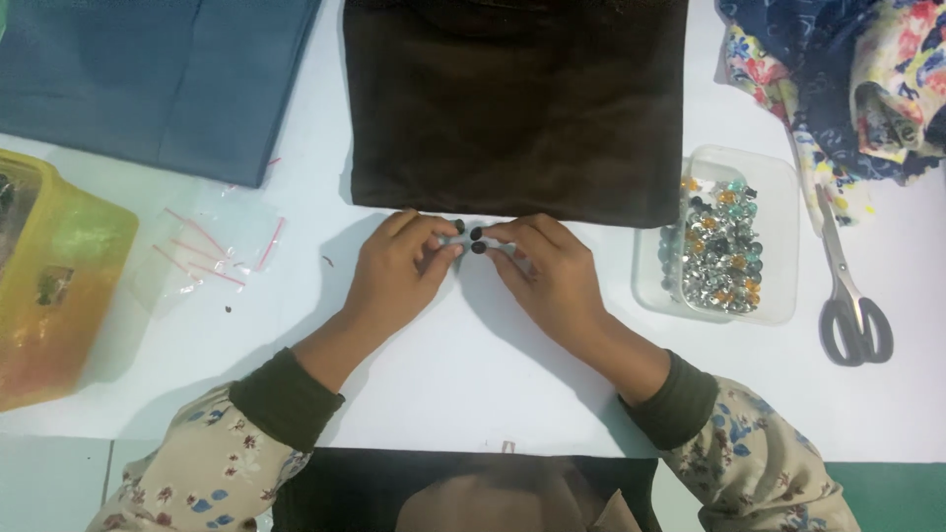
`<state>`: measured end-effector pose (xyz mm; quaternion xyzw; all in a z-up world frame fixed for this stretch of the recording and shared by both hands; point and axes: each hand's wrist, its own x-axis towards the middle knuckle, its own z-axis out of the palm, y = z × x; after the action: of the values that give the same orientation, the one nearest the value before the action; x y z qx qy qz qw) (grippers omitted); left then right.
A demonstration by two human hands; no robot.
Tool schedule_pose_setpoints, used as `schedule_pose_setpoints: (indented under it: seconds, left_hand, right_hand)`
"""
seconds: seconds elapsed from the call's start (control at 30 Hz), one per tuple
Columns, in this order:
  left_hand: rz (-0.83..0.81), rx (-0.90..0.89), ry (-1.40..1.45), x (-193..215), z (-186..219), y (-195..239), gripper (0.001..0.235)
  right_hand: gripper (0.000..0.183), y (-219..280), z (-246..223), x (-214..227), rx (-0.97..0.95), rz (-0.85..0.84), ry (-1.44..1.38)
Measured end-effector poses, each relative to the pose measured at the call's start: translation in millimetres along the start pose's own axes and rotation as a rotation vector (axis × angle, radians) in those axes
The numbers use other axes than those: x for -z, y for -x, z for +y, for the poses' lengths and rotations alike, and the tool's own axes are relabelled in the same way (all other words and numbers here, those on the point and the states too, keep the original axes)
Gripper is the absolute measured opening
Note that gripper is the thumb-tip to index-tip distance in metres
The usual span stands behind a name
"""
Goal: Sorting and packaging small decorative beads and buttons into plastic bags
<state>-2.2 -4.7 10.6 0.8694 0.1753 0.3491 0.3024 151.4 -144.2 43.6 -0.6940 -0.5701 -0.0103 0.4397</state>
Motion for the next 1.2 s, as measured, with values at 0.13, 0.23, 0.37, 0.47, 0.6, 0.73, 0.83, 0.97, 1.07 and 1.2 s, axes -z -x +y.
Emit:
schedule_pose_setpoints:
  seconds: [0.13,0.23,0.37,0.47,0.6,0.73,0.83,0.97,1.07,1.2]
  left_hand:
    - [0.078,-0.037,-0.012,0,10,-6,0.017]
    - [0.146,-0.189,-0.109,-5,30,-13,0.015]
    - [0.094,-0.347,-0.057,-23,70,-27,0.013]
    - [0.011,-0.452,0.029,-54,97,-40,0.011]
    - [-0.108,-0.504,0.141,-104,129,-61,0.009]
    - [-0.166,-0.436,0.065,-165,138,-82,0.013]
    - [-0.324,-0.420,-0.159,-202,135,-92,0.025]
    - [-0.353,-0.495,-0.418,-220,137,-100,0.033]
    - [-0.329,-0.499,-0.473,-228,136,-101,0.022]
    - [-0.380,-0.460,-0.445,-227,136,-102,0.025]
  right_hand:
    - [0.024,-10,-5,41,0.004,0.042,-0.063]
    - [0.029,-13,18,83,0.041,0.128,-0.033]
    - [0.026,-7,55,148,0.031,0.051,0.164]
    - [0.020,1,72,185,-0.101,-0.050,0.281]
    - [0.022,11,102,216,-0.496,-0.292,0.491]
    - [0.023,34,152,219,-0.378,-0.324,0.645]
    - [0.019,33,143,218,-0.341,-0.343,0.557]
    - [0.024,38,149,216,-0.263,-0.394,0.567]
    - [0.024,39,154,210,-0.289,-0.442,0.597]
    - [0.021,39,157,206,-0.199,-0.439,0.618]
